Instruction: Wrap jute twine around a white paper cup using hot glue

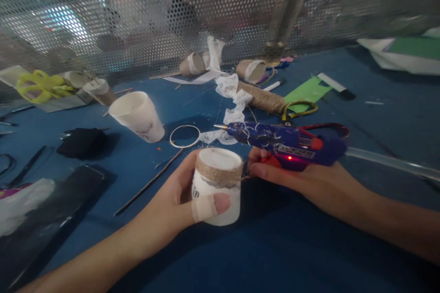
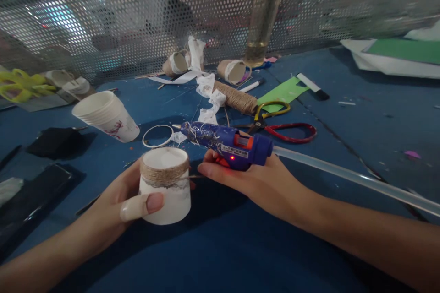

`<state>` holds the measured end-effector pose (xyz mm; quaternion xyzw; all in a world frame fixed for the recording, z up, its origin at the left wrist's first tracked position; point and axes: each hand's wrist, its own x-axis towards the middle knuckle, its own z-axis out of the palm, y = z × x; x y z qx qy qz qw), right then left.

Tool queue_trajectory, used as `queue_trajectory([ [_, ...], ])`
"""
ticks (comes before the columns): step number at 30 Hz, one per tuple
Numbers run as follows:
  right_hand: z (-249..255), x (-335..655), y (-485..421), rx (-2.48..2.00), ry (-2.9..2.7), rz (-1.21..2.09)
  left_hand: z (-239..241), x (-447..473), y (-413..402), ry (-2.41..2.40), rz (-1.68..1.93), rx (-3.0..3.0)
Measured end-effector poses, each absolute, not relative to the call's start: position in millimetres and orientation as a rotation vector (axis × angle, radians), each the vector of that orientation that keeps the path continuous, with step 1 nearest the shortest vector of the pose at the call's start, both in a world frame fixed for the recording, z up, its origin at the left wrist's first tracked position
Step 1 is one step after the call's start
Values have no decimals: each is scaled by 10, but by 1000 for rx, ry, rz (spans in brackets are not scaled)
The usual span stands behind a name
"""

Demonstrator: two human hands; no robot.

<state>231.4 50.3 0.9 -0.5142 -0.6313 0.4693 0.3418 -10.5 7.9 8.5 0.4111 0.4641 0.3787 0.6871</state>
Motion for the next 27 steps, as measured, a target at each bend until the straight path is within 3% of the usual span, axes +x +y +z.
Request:
queue_trajectory([
  [7,-4,2249,513,-1219,-1477,1383,99,-135,89,1006,778,977],
  [21,-36,2335,473,-1403,-1576,1072,110,-124,54,1001,740,992],
  [27,-24,2387,481,-1287,-1637,1052,121,-115,47,977,772,936],
])
